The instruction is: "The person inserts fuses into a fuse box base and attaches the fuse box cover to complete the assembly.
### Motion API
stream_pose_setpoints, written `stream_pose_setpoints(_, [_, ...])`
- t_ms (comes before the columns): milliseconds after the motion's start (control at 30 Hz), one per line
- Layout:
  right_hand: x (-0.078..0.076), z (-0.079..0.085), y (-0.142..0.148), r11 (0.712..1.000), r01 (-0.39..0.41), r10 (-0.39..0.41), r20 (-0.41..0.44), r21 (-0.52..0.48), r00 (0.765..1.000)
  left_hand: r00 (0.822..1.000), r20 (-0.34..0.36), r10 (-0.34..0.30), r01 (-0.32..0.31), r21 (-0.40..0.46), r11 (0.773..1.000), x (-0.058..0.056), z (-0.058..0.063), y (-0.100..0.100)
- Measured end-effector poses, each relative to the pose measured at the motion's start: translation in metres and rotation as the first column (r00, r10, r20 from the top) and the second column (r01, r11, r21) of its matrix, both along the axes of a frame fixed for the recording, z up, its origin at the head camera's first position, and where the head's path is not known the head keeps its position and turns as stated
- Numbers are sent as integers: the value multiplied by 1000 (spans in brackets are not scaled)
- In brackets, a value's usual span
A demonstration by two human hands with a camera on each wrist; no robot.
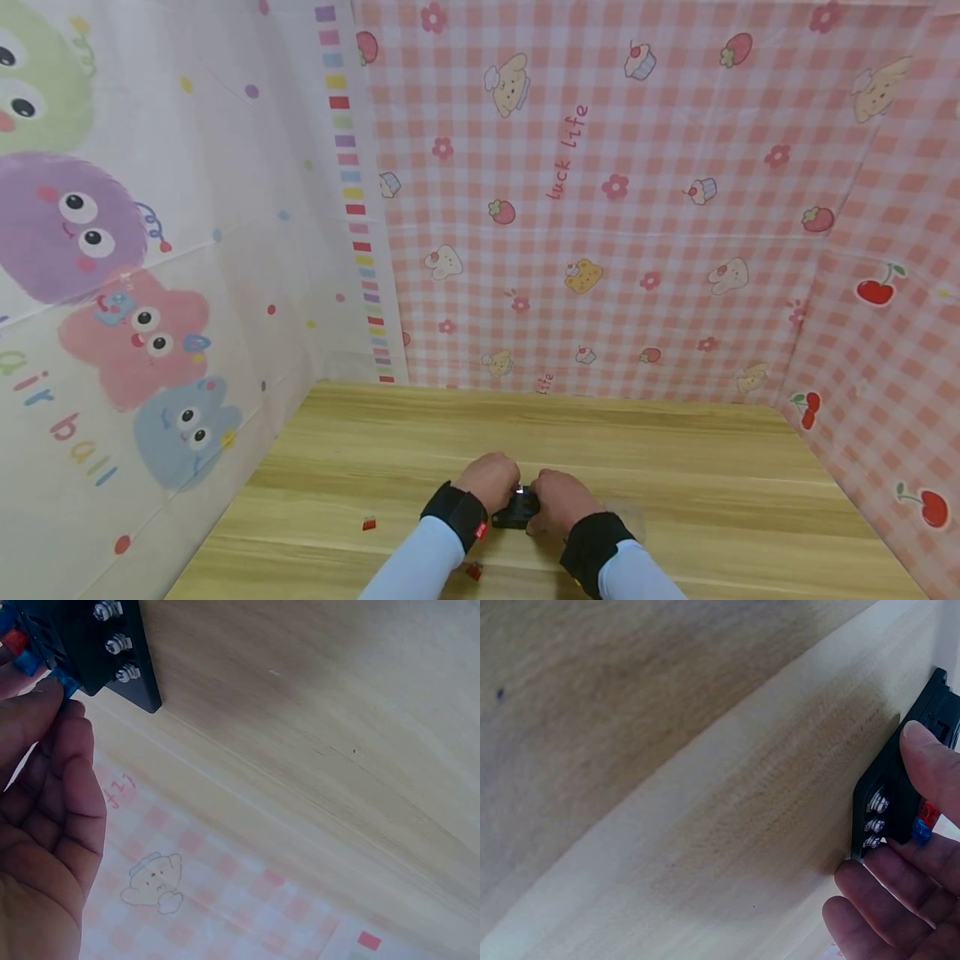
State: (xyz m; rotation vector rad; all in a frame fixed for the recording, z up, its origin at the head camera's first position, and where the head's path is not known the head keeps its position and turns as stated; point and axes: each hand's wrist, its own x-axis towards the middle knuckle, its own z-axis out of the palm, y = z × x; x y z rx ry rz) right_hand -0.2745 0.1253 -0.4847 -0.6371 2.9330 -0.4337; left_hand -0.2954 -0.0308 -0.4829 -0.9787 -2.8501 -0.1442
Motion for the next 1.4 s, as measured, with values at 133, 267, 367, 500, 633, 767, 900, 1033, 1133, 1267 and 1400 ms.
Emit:
stream_pose_setpoints(133, [0, 0, -1, 1000, 16, -16, 29, -4, 999, 1000, 15, 5, -5, 2, 1000, 0, 1, -1])
stream_pose_setpoints(267, [0, 2, -1, 1000, 24, -24, 39, -4, 999, 999, 42, 7, -8, 16, 1000, 0, 4, -2])
stream_pose_setpoints(367, [-1, 3, -1, 1000, 24, -24, 46, -8, 999, 998, 57, -2, 1, 18, 1000, 0, 5, -3])
stream_pose_setpoints(500, [-1, 3, -2, 1000, 28, -27, 61, -7, 998, 997, 73, -27, 25, 23, 999, 0, 7, -5])
stream_pose_setpoints(633, [-1, 3, -2, 999, 32, -32, 61, -9, 998, 997, 63, -55, 53, 28, 998, -4, 2, -7])
stream_pose_setpoints(767, [-1, 3, -2, 999, 34, -33, 58, -12, 998, 996, 68, -50, 49, 13, 999, -2, 6, -5])
stream_pose_setpoints(900, [0, 3, -1, 1000, 27, -26, 48, -13, 998, 997, 76, -29, 30, -7, 1000, 2, 13, -4])
stream_pose_setpoints(1033, [0, 4, -1, 1000, 23, -23, 44, -5, 999, 997, 75, -30, 30, -2, 1000, 0, 10, -4])
stream_pose_setpoints(1133, [-1, 4, -1, 1000, 29, -29, 58, -3, 998, 995, 96, -25, 25, 8, 1000, -2, 6, -5])
stream_pose_setpoints(1267, [-1, 3, -1, 1000, 30, -30, 67, 1, 997, 994, 110, -21, 20, 14, 1000, -2, 4, -5])
stream_pose_setpoints(1400, [-2, 2, -1, 1000, 23, -24, 55, 10, 998, 994, 108, -23, 22, 14, 1000, -1, 6, -4])
